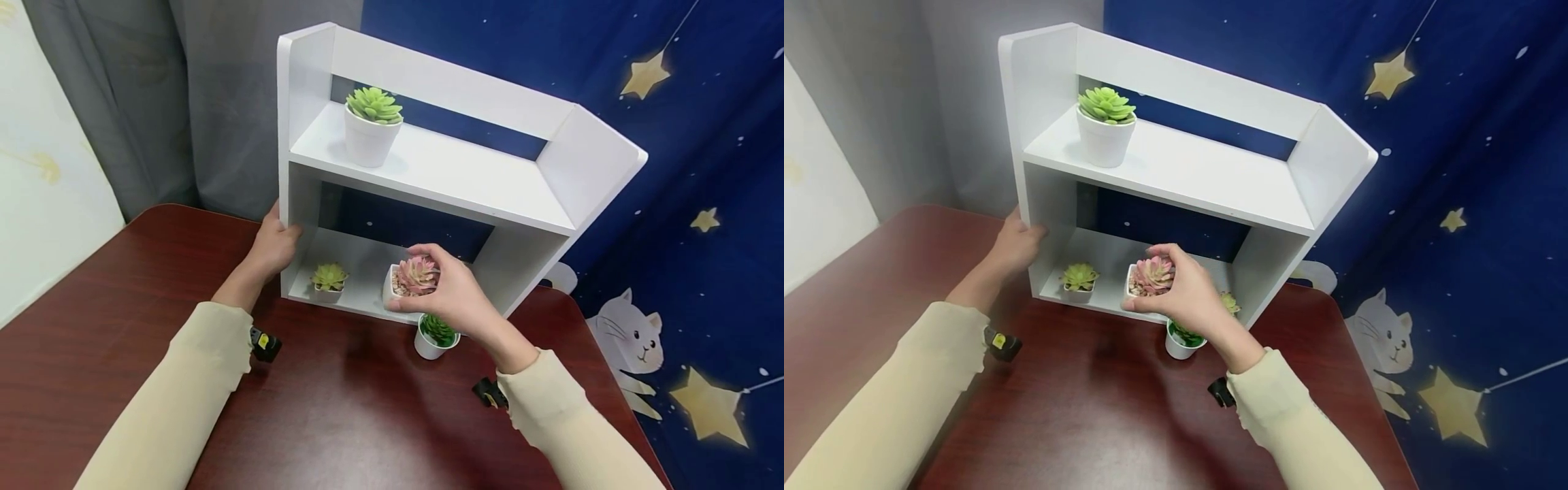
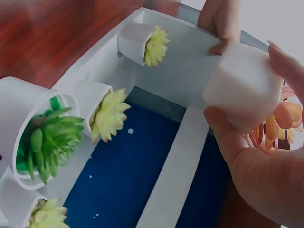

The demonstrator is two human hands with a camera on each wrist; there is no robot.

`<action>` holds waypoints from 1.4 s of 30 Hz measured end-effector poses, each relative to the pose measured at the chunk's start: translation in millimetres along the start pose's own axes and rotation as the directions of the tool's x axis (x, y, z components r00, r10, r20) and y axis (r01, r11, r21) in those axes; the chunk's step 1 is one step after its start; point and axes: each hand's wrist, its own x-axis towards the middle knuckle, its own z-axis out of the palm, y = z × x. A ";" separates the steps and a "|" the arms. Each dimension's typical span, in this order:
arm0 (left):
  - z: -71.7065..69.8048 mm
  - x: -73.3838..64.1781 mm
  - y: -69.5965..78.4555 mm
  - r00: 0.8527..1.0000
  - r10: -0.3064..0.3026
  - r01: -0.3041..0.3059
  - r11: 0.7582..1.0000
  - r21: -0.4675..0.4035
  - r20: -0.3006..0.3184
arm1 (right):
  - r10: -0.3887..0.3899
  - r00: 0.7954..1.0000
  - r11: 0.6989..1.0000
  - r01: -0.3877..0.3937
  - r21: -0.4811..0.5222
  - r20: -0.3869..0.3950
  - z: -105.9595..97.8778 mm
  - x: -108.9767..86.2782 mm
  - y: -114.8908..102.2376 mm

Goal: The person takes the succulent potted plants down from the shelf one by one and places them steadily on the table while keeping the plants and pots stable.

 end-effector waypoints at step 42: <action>1.6 -0.6 -0.6 1.000 0.009 -0.010 1.000 -0.011 -0.005 | 0.063 0.998 0.994 -0.061 -0.092 0.026 87.2 8.9 51.3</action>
